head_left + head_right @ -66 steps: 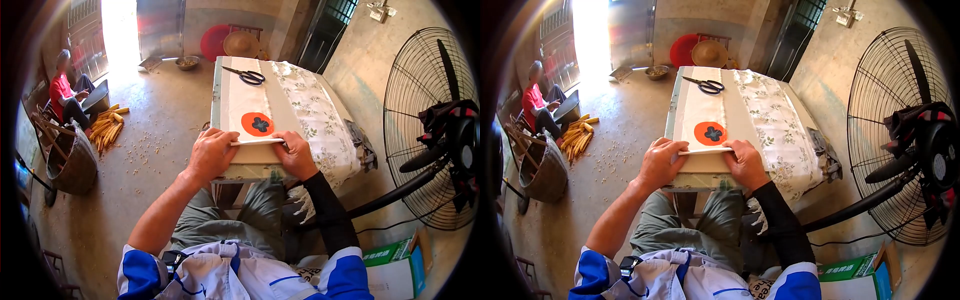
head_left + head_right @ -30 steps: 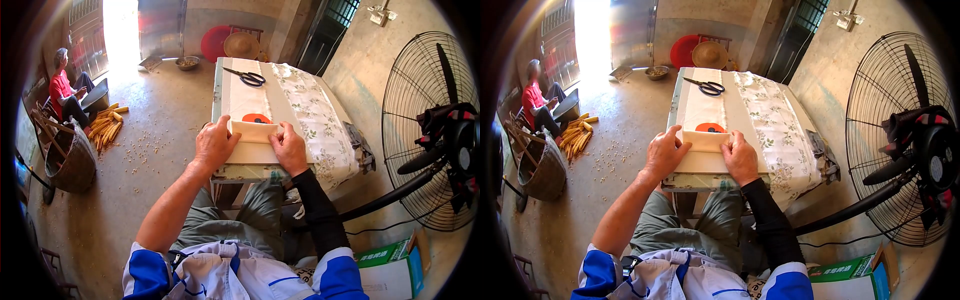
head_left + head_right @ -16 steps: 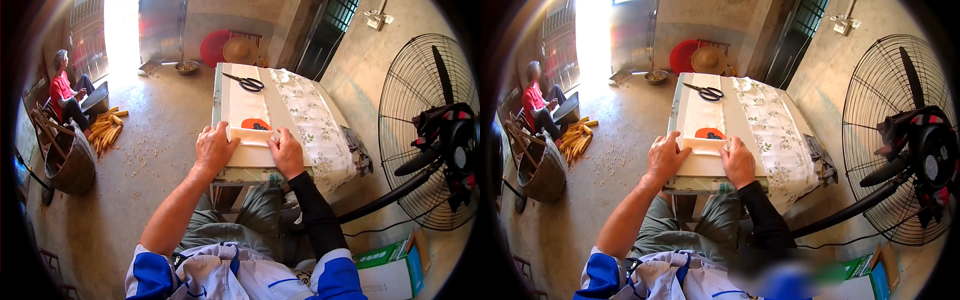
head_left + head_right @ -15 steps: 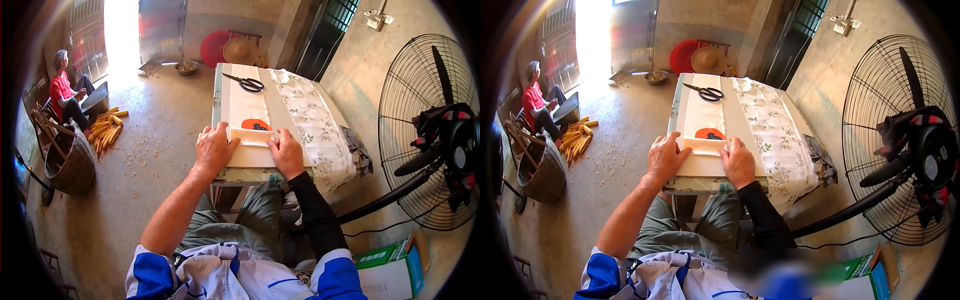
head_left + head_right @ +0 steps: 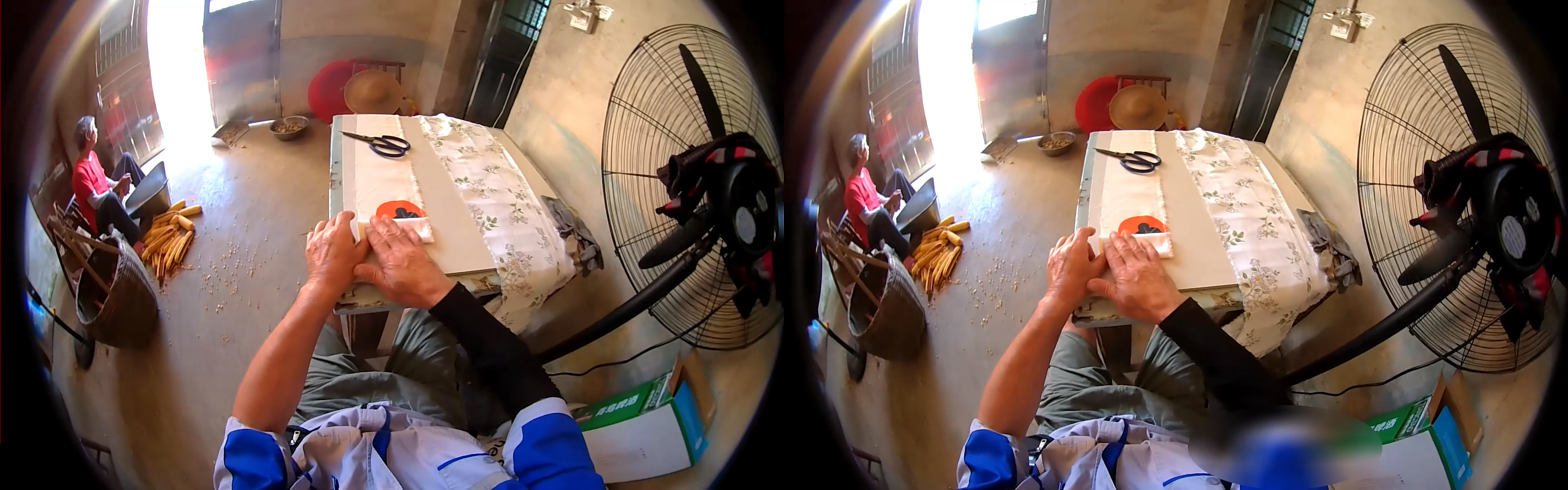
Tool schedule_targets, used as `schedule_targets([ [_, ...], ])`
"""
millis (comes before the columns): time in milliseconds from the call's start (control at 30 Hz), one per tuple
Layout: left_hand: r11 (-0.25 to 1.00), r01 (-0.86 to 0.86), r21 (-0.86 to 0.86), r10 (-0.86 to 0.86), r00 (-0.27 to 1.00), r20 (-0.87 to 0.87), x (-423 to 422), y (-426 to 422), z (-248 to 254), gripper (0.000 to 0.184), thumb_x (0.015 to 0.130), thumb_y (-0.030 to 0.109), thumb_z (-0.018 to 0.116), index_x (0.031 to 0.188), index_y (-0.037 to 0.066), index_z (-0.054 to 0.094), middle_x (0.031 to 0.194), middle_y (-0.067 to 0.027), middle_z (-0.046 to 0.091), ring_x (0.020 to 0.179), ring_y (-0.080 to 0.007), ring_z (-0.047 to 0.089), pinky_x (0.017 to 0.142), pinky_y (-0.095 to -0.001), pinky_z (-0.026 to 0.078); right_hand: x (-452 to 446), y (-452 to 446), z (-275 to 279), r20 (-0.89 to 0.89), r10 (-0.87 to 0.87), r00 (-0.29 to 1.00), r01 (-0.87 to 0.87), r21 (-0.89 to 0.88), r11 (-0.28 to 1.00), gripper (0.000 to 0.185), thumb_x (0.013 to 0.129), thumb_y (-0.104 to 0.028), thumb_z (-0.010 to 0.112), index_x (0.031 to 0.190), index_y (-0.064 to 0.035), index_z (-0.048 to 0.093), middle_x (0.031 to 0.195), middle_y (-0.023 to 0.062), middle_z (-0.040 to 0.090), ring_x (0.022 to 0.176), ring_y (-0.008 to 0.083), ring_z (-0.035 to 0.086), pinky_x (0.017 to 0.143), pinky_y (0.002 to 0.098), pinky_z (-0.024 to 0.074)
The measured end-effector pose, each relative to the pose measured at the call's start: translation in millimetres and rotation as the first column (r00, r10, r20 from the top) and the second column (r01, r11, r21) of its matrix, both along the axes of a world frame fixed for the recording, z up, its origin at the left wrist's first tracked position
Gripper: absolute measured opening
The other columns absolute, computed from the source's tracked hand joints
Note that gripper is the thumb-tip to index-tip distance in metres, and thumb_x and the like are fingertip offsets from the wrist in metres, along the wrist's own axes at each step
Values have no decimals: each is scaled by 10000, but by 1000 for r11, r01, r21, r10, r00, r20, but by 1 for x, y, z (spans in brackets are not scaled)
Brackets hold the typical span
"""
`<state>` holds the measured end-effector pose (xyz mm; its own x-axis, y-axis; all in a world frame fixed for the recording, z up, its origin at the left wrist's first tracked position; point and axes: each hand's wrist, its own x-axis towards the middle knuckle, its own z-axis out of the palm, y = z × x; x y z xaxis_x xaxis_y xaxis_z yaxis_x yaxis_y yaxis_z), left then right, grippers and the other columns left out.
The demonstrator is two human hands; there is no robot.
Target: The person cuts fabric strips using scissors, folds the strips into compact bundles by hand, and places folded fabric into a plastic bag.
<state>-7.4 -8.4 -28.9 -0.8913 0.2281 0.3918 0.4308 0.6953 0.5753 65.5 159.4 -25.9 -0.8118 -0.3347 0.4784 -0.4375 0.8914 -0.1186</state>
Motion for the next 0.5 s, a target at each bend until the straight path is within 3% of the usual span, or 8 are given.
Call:
schedule_targets([
  [67, 1000, 13, -14, -14, 999, -50, 2, 0, 1, 495, 894, 389, 799, 1237, 54, 682, 1188, -156, 750, 1165, -354, 674, 1033, -512, 481, 2, 0, 7, 189, -49, 981, 48, 11, 999, 1046, 987, -767, 545, 1596, 75, 417, 1678, 292, 391, 1596, 432, 324, 1312, 537, 213],
  [167, 998, 21, -63, -23, 999, -40, 9, -3, 7, 487, 904, 400, 789, 1227, 53, 682, 1191, -157, 750, 1171, -355, 677, 1040, -520, 479, -1, 16, 4, 279, -90, 956, 65, 100, 993, 1168, 953, -868, 475, 1640, 68, 347, 1726, 291, 307, 1633, 427, 242, 1331, 528, 159],
  [300, 996, 21, -92, -24, 999, -32, 10, -3, 11, 479, 904, 404, 790, 1211, 53, 679, 1197, -160, 750, 1176, -354, 678, 1047, -531, 476, 8, 40, 9, 321, -184, 929, 136, 165, 977, 1168, 985, -876, 381, 1652, 81, 309, 1747, 295, 251, 1654, 416, 184, 1336, 513, 133],
  [400, 995, 2, -97, -8, 998, -68, 11, -3, 13, 565, 895, 378, 808, 1325, 39, 670, 1114, -131, 752, 1132, -338, 682, 1032, -495, 490, 12, 52, 10, 351, -192, 917, 150, 143, 978, 1201, 971, -902, 351, 1662, 79, 288, 1748, 303, 240, 1659, 415, 167, 1334, 506, 129],
  [500, 988, -9, -153, -7, 994, -105, 17, -6, 25, 555, 904, 368, 801, 1324, 30, 671, 1230, -170, 716, 1180, -366, 665, 1050, -500, 492, 8, 51, 7, 336, -191, 922, 154, 131, 979, 1227, 938, -921, 406, 1659, 68, 311, 1752, 300, 235, 1651, 422, 190, 1327, 535, 149],
])
